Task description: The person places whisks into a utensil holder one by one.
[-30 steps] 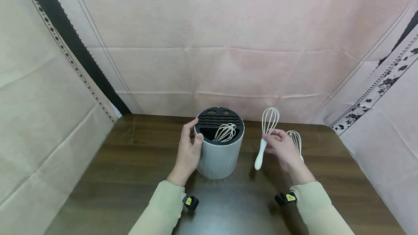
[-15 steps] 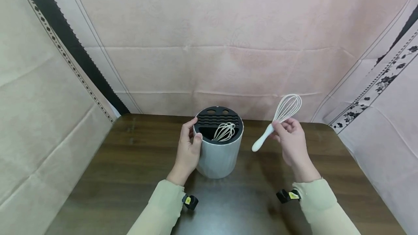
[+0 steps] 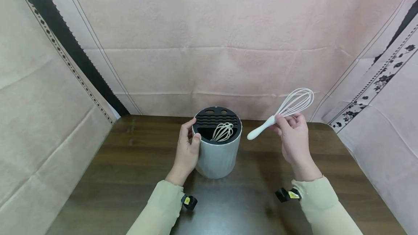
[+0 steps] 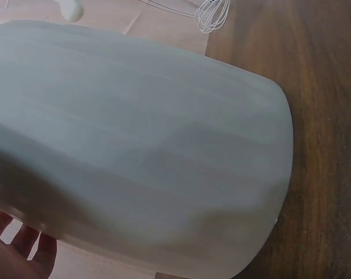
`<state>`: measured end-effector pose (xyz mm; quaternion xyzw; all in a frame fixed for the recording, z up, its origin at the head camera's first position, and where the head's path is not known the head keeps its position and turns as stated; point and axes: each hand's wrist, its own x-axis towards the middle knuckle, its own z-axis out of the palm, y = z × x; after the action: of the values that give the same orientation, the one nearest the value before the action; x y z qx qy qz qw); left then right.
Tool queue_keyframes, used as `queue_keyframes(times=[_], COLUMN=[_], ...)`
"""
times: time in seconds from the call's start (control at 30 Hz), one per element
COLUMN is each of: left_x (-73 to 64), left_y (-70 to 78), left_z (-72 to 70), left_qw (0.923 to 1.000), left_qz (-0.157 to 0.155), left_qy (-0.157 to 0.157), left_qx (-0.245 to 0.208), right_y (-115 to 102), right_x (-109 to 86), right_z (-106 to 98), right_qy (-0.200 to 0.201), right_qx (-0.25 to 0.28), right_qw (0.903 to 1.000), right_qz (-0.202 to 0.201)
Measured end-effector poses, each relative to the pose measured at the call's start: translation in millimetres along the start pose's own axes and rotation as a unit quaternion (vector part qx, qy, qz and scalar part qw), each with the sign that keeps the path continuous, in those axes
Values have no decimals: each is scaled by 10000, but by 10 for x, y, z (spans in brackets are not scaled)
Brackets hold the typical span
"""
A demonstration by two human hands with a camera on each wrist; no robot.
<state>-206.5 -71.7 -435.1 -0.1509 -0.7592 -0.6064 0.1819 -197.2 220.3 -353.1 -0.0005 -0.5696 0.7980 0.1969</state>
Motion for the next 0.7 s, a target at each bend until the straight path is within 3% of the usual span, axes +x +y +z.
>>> queue_keyframes(times=[0.37, 0.7], left_x=[-8, -17], left_y=[0, 7], left_z=[4, 1], left_qw=[10000, 10000], left_qz=[83, 52], left_qy=[28, 29], left_qx=[-29, 1], right_y=[-120, -109], right_x=[-13, -26], right_z=[75, 317], right_qy=[-154, -269], right_qx=[633, 1241], right_qw=[9975, 9907], right_qz=[-256, -489])
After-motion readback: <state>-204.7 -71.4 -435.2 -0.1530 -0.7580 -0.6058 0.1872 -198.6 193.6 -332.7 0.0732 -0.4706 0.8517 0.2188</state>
